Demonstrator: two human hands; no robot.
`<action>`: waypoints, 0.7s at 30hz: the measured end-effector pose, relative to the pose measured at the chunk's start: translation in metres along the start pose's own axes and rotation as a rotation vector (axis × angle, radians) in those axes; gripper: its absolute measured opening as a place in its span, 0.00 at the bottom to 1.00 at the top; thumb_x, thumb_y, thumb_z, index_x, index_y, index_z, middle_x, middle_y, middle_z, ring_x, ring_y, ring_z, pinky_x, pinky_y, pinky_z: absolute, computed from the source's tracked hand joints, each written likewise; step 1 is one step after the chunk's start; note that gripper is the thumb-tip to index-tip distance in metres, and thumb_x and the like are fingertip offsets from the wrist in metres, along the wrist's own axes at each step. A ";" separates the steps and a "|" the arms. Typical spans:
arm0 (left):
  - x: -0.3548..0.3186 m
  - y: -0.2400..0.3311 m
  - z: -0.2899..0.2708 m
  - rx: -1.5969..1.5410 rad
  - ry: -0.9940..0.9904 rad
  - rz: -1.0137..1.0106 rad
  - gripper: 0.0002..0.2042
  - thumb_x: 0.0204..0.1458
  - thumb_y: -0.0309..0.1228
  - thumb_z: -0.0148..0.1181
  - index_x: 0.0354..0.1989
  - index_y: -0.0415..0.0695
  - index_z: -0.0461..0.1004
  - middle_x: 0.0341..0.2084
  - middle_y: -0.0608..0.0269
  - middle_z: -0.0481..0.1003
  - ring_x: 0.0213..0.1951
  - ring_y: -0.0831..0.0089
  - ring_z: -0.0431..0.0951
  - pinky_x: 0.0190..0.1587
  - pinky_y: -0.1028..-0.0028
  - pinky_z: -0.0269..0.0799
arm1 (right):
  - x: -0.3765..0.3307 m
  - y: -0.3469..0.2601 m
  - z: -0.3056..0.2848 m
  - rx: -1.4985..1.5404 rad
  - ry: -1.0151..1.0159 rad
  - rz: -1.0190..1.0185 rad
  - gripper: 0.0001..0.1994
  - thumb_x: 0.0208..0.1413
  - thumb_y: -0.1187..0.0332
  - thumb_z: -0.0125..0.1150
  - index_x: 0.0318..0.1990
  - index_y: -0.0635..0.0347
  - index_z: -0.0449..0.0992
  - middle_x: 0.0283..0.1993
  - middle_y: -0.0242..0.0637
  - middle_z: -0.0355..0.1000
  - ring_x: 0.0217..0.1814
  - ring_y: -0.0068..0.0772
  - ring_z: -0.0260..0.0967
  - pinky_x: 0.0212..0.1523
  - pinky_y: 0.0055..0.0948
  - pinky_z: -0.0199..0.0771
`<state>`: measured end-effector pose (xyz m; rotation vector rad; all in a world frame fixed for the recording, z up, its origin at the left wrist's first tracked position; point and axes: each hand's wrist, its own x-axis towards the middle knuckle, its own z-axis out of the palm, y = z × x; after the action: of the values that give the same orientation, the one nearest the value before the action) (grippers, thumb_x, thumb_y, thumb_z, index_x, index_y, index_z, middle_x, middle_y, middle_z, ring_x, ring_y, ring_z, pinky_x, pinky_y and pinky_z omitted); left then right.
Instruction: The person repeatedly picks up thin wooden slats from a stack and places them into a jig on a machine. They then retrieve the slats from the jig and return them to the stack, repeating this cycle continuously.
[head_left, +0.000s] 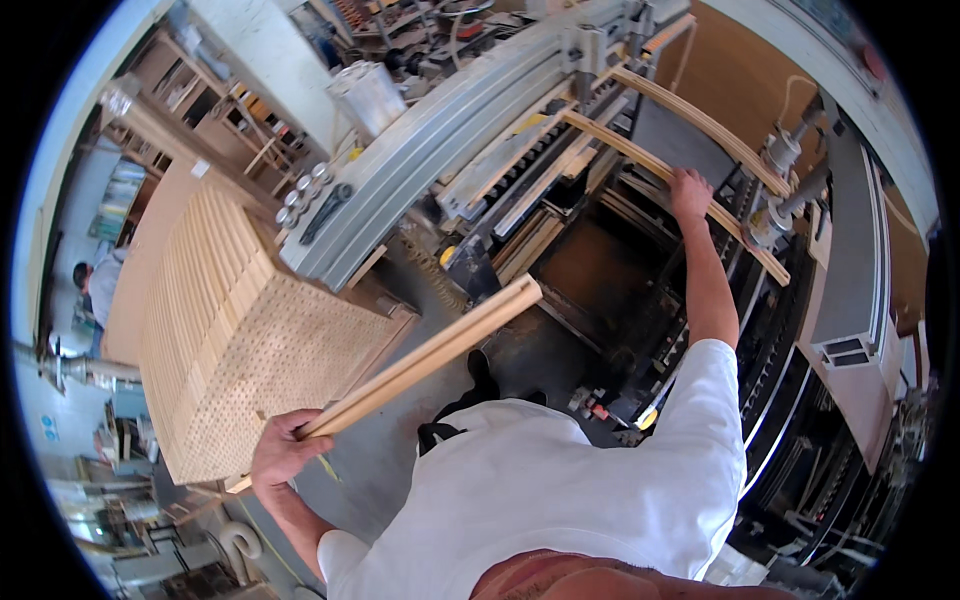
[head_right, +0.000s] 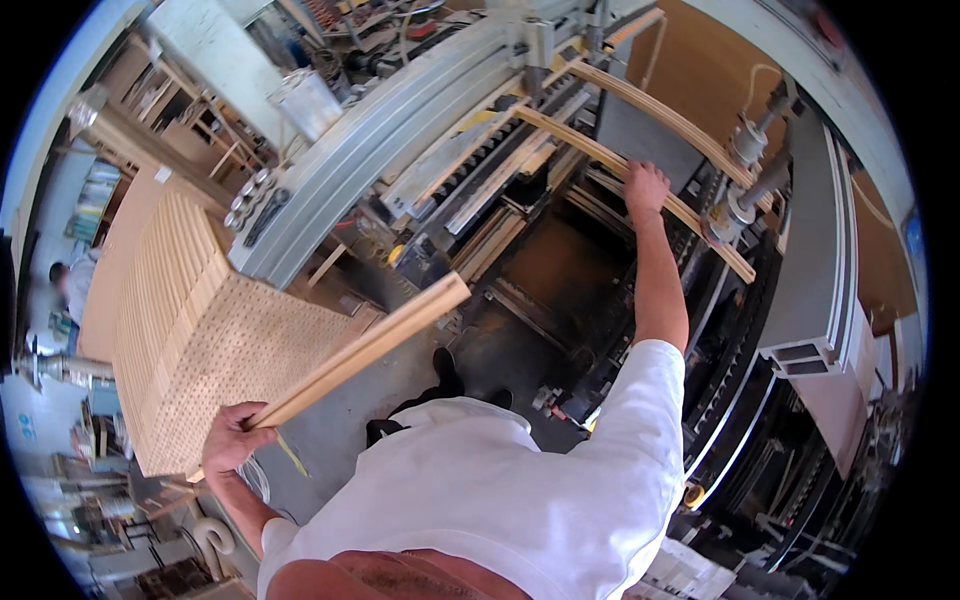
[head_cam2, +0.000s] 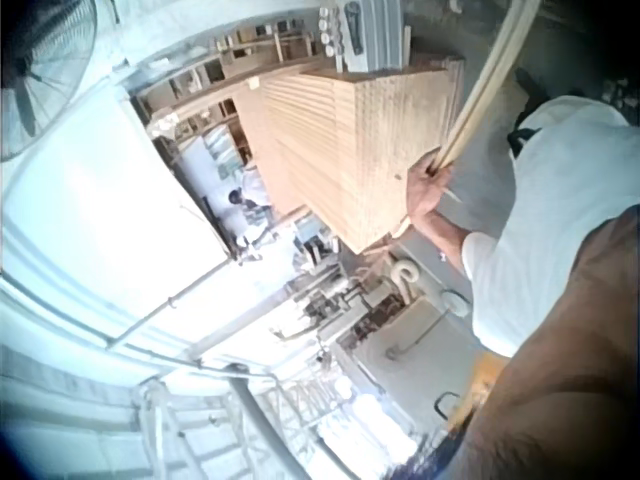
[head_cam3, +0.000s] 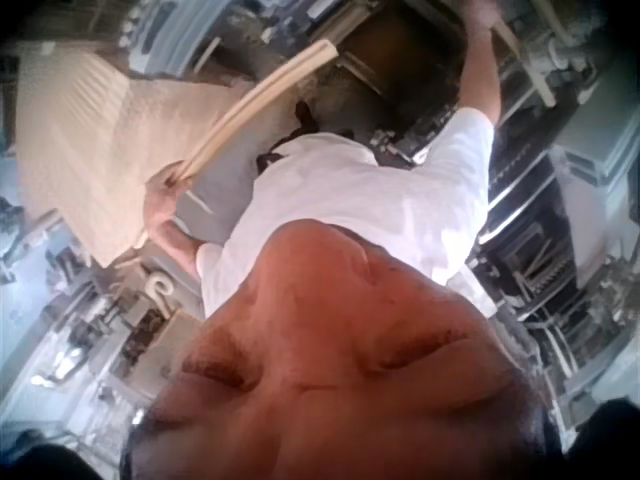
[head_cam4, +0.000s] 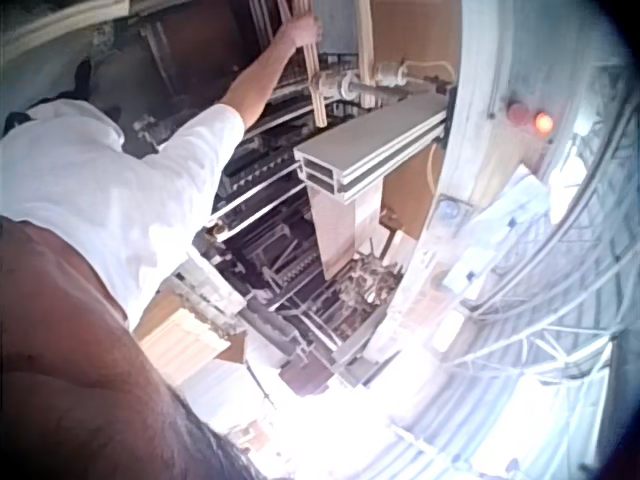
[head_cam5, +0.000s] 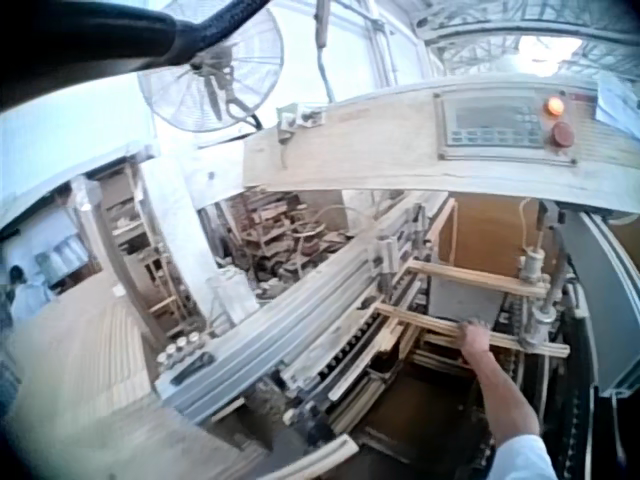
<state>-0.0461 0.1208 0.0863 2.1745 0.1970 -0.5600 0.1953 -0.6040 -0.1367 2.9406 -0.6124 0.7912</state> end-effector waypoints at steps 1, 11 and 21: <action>-0.010 -0.009 -0.013 -0.067 0.020 0.003 0.20 0.39 0.21 0.74 0.44 0.35 0.78 0.29 0.70 0.78 0.32 0.83 0.74 0.37 0.80 0.72 | -0.001 0.000 0.000 0.012 0.012 0.002 0.09 0.54 0.62 0.57 0.42 0.46 0.78 0.43 0.36 0.74 0.50 0.46 0.72 0.48 0.47 0.68; -0.091 -0.131 -0.161 -0.118 0.448 0.242 0.23 0.52 0.49 0.66 0.40 0.37 0.78 0.27 0.67 0.76 0.31 0.79 0.74 0.35 0.76 0.69 | 0.013 0.004 -0.012 0.029 0.075 0.129 0.28 0.58 0.45 0.56 0.58 0.54 0.73 0.55 0.47 0.73 0.57 0.48 0.70 0.55 0.50 0.71; -0.032 -0.276 -0.380 -0.173 1.082 -0.101 0.22 0.51 0.44 0.63 0.41 0.33 0.79 0.26 0.62 0.77 0.28 0.75 0.76 0.33 0.74 0.72 | -0.120 -0.225 -0.088 0.821 0.127 -0.062 0.17 0.62 0.62 0.60 0.50 0.69 0.76 0.44 0.49 0.76 0.41 0.41 0.74 0.43 0.35 0.74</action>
<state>-0.0426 0.5916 0.1060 2.0850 0.8867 0.6178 0.1449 -0.3416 -0.1039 3.5238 -0.2010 1.5081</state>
